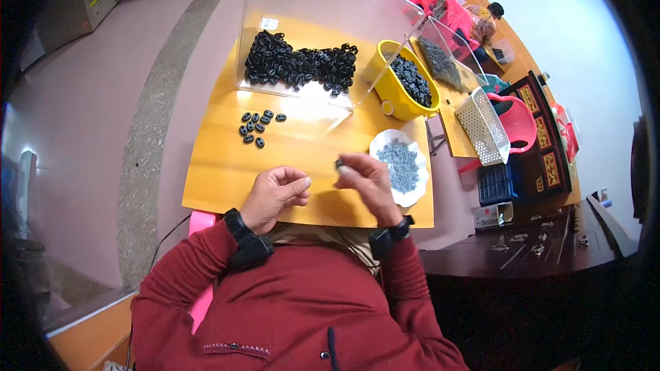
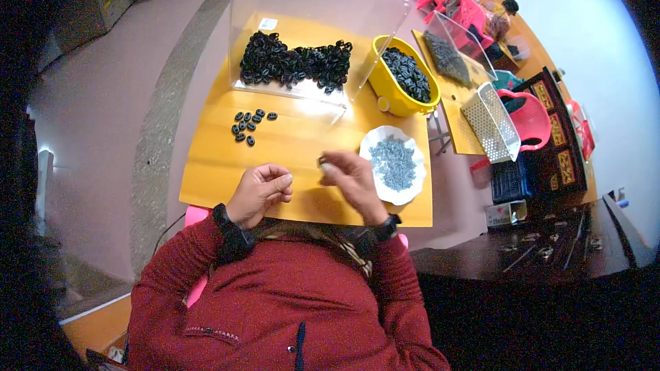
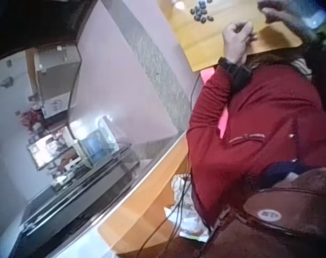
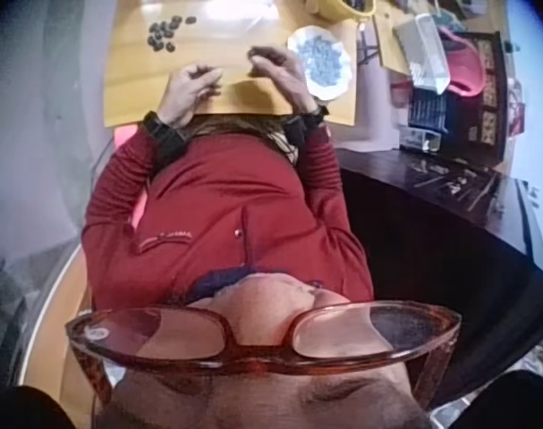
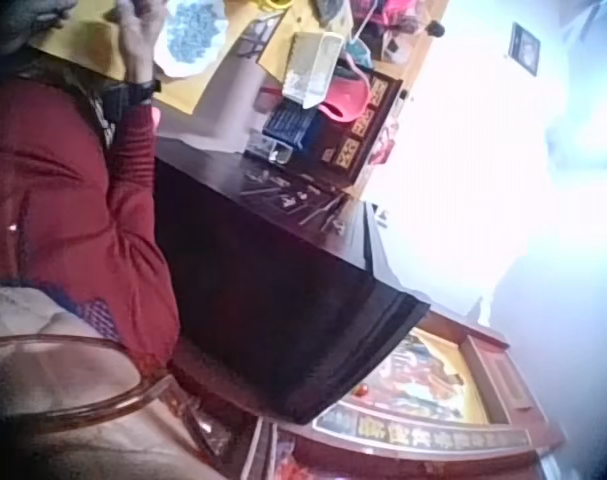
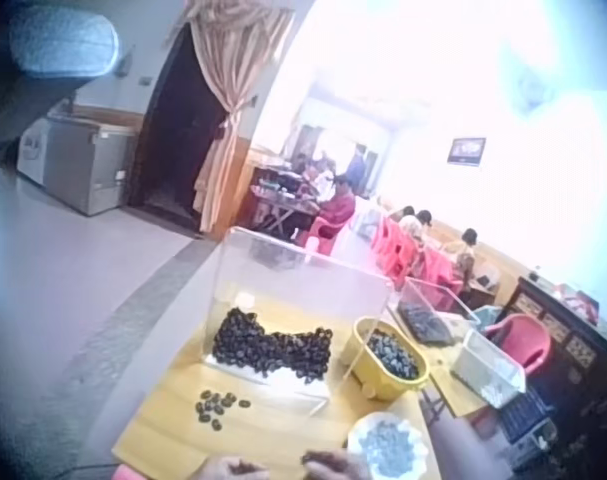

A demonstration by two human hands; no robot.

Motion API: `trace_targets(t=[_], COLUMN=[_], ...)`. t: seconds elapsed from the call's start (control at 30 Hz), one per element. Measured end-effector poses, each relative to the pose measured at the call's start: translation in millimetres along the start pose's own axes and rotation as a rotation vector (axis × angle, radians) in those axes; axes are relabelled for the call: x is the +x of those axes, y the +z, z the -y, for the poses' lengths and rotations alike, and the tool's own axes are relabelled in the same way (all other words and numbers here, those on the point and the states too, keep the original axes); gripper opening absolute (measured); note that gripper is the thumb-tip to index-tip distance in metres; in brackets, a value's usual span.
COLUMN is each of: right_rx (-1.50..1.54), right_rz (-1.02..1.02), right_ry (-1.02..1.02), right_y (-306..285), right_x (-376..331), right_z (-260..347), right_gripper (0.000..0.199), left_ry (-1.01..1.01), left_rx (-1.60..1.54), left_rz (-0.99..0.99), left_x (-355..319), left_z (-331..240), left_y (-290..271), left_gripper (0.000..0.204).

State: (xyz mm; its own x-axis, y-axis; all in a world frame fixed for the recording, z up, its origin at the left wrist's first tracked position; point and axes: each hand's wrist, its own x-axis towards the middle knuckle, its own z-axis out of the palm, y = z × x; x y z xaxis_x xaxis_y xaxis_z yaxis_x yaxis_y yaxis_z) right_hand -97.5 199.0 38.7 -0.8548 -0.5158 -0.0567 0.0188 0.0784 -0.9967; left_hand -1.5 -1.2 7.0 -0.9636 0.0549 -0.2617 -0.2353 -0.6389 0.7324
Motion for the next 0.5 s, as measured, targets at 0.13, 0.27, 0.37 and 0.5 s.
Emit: trace_targets(t=[0.13, 0.27, 0.37, 0.5], right_rx=[-0.195, -0.453, -0.391, -0.264], right_rz=[-0.172, -0.352, -0.515, -0.523], right_ry=[-0.116, -0.219, -0.319, -0.271], right_y=[-64, -113, -139, -130], right_x=[27, 78, 121, 135], right_z=[18, 64, 77, 67], right_gripper=[0.028, 0.024, 0.028, 0.03], left_ry=[0.023, 0.025, 0.025, 0.024], left_rx=[0.002, 0.006, -0.002, -0.022], left_rz=[-0.008, -0.008, 0.007, 0.001], left_x=[-3, -2, 1, -1], left_z=[1, 2, 7, 5], left_y=[-2, -1, -3, -4], left_gripper=[0.014, 0.013, 0.012, 0.012])
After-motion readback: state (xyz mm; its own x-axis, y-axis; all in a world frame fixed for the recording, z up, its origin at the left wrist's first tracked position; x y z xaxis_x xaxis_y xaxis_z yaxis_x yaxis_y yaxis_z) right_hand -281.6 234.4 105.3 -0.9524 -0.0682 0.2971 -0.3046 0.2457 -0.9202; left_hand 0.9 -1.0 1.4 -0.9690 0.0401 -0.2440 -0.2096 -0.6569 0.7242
